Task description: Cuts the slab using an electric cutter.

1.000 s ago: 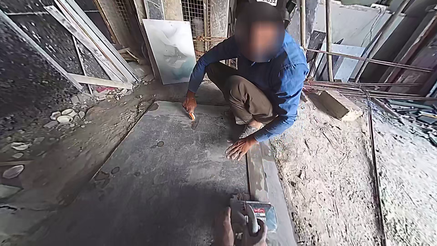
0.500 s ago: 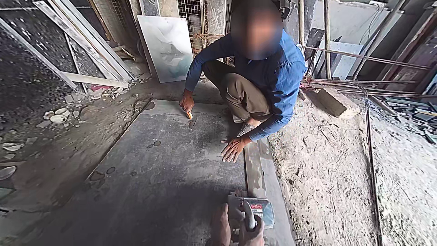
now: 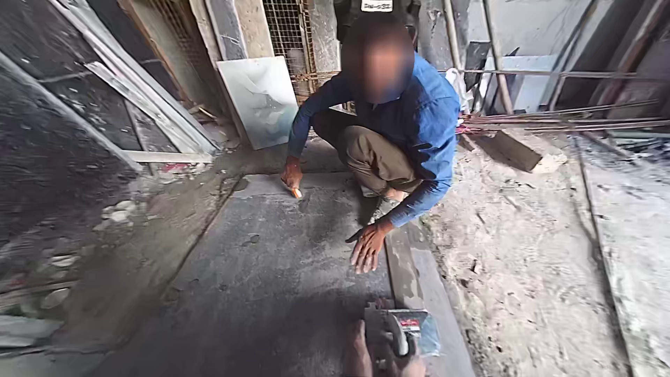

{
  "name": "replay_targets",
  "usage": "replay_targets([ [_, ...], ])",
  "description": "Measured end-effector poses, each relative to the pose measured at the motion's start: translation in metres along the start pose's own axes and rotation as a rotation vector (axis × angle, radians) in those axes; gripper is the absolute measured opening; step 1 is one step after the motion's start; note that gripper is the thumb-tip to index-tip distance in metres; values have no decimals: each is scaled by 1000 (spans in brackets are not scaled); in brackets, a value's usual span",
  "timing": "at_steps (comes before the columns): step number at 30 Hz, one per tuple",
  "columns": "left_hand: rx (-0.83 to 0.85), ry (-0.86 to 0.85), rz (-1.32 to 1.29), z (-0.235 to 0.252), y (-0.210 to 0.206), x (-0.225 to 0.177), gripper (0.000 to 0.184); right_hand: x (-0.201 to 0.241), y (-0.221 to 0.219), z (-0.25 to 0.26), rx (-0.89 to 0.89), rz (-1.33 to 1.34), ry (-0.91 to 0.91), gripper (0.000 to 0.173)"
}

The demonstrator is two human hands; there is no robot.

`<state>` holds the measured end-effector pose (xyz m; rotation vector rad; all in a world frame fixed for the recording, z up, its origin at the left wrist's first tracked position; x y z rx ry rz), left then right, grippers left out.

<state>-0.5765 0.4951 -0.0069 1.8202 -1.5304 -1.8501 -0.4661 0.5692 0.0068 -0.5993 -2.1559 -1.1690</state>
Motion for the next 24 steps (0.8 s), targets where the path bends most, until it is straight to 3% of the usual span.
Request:
replay_targets([
  [4, 177, 25, 98, 4, 8, -18, 41, -2, 0, 1, -97, 26, -57, 73],
  [9, 49, 13, 49, 7, 6, 0, 41, 2, -9, 0, -91, 18, -43, 74],
  [12, 39, 24, -75, 9, 5, -5, 39, -9, -11, 8, -175, 27, 16, 75],
  [16, 77, -18, 103, 17, -5, 5, 42, 2, -7, 5, -181, -26, -42, 69],
  [24, 95, -83, 93, 19, 1, 3, 45, 9, -7, 5, -167, -43, -69, 68],
])
Point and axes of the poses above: each hand's wrist, its own z-axis towards the middle knuckle, its own y-axis out of the back of the hand, x = y × z, the point moved 5 cm from there along z, towards the middle knuckle, and after that the axes turned 1 degree about -x, right-handed, at the moved point
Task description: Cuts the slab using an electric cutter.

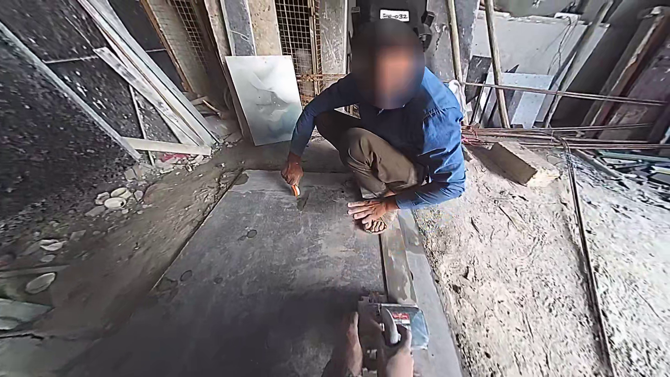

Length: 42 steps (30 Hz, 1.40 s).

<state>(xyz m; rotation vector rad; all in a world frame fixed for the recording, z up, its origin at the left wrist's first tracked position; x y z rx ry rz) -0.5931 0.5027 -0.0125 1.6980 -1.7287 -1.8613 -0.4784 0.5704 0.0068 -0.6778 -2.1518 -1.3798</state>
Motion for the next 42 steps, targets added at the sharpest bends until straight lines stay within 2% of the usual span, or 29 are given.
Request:
replay_targets([
  [4, -15, -81, -32, -9, 15, -11, 53, 11, 9, -8, 64, -5, -4, 73],
  [7, -26, -93, -66, -15, 17, -24, 47, 11, 15, -5, 59, -23, -31, 72],
  [10, -120, -3, -17, -4, 1, -16, 39, 10, 4, 3, 26, 16, -21, 69],
  [12, -270, 39, -27, 5, -24, -5, 39, 3, 0, 7, -26, -9, 9, 69],
  [14, -376, 73, -14, 8, -31, 6, 42, 1, -9, 10, -56, 7, 80, 71],
  [16, -298, 133, -18, 5, -17, -5, 47, -1, -9, 13, -90, 27, 119, 73],
  [18, -313, 153, 25, 8, -7, -9, 48, 5, -12, 12, -97, 41, 140, 74],
  [19, -419, 132, 47, 10, -12, -6, 47, 6, -12, 12, -91, 38, 129, 74],
  [20, -627, 66, 82, 16, -20, -4, 45, 8, -12, 13, -88, 34, 108, 73],
  [21, -735, 17, 85, 21, -25, -2, 43, 9, -11, 14, -84, 27, 73, 74],
  [22, -759, -8, 73, 22, -26, -3, 41, 8, -9, 14, -72, 24, 38, 76],
  [25, -817, -43, 77, 27, -20, -12, 44, 13, -6, 19, -57, 28, 22, 70],
  [35, -955, -73, 117, 40, -30, -2, 49, 14, -13, 25, -102, 33, 83, 61],
  [40, -949, -73, 102, 44, -27, -5, 46, 17, -13, 28, -107, 17, 78, 61],
  [42, -916, -67, 69, 43, -23, -9, 45, 19, -12, 29, -138, 24, 130, 62],
])
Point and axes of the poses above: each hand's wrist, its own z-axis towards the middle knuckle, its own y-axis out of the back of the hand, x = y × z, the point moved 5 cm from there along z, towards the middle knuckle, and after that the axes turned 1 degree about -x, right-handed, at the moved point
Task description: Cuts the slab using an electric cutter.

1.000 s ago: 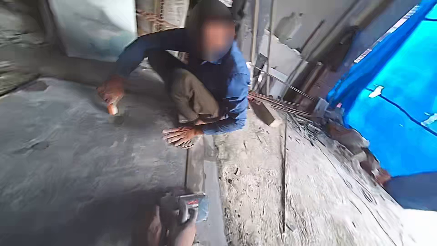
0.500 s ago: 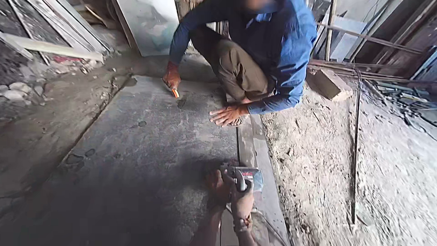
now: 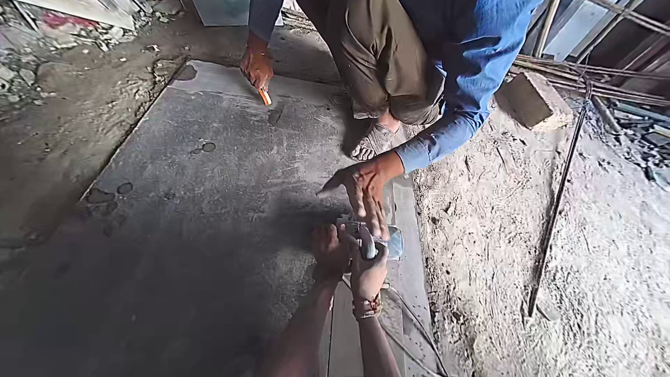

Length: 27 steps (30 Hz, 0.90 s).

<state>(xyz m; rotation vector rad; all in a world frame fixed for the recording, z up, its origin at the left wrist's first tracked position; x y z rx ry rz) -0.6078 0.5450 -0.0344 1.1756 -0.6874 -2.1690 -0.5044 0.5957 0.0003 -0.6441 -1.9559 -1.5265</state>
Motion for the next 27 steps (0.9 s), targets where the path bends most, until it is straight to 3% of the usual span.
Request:
replay_targets([
  [2, 75, 47, -83, 2, 1, 1, 42, 12, 3, -2, -8, 44, 99, 56],
  [4, 152, 69, -106, -1, -7, 9, 39, 36, 9, -10, 182, 36, 9, 30],
  [5, 174, 72, -73, -3, -13, 12, 45, 44, 12, -13, 267, 51, -24, 25],
  [6, 124, 52, -41, -3, -17, 12, 46, 44, 15, -16, 282, 39, -6, 26],
  [9, 162, 47, -38, 5, -8, 2, 44, 19, 5, -9, 80, 138, 214, 36],
  [11, 70, 31, -47, 0, -16, 8, 42, 39, 11, -3, 34, 283, 272, 37],
  [13, -56, -5, -45, 5, -12, 3, 42, 54, 20, 0, 61, 212, 131, 52],
  [15, -19, 2, -36, 8, -10, 0, 45, 38, 12, 8, 113, 62, -20, 69],
  [17, 21, 8, -43, 10, -11, 1, 46, 22, 2, 11, 122, -18, -53, 69],
  [19, -33, -3, -36, 11, -15, 2, 49, 8, -7, 14, 11, -10, 2, 62],
  [27, -75, -21, -5, 14, -16, -1, 42, 11, -8, 16, 59, -19, -68, 61],
])
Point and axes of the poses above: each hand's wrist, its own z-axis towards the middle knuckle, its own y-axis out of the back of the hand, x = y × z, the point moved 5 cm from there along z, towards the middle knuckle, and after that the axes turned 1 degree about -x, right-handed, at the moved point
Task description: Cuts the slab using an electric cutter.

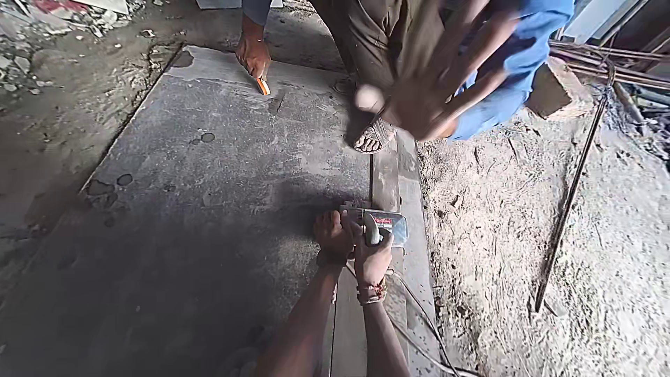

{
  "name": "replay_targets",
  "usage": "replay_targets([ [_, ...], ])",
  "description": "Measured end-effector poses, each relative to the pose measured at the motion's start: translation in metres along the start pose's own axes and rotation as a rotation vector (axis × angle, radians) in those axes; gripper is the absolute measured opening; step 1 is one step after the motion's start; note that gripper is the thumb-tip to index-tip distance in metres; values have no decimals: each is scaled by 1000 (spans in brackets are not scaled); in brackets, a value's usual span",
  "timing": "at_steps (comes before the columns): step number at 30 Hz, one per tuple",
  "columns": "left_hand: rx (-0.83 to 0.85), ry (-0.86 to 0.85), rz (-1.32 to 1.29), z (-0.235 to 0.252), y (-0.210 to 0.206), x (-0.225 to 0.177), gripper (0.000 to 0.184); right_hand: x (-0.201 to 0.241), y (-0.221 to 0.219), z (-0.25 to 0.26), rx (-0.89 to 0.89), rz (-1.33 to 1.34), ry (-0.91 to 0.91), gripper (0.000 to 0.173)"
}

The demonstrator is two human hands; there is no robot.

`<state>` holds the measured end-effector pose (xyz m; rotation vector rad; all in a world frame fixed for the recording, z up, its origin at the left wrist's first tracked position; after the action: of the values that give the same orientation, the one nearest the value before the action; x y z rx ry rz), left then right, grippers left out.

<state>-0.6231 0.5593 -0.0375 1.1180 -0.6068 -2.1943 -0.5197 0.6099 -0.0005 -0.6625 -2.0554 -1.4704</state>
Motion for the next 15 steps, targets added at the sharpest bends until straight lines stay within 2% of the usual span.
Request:
replay_targets([
  [7, 16, -9, 33, 3, 0, -3, 44, 2, 1, 5, 81, -51, 61, 63],
  [10, 133, -7, 19, 4, 2, -3, 50, -2, 12, 9, 130, -126, 357, 82],
  [12, 234, 11, 29, -4, -8, 4, 52, -14, 27, 22, 1, -134, 680, 88],
  [13, 296, 26, 12, -7, -12, 8, 52, -25, 38, 31, -12, -153, 770, 88],
  [14, 349, 36, -14, -11, -15, 12, 53, -39, 51, 43, 24, -223, 779, 85],
  [15, 371, 30, -43, -14, -20, 16, 50, -57, 67, 55, 129, -319, 704, 78],
])
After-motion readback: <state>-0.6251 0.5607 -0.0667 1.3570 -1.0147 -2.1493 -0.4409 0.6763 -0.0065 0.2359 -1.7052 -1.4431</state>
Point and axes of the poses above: each hand's wrist, its own z-axis towards the middle knuckle, its own y-axis out of the back of the hand, x = y × z, the point moved 5 cm from there along z, towards the middle knuckle, and after that the axes turned 1 degree about -x, right-handed, at the moved point
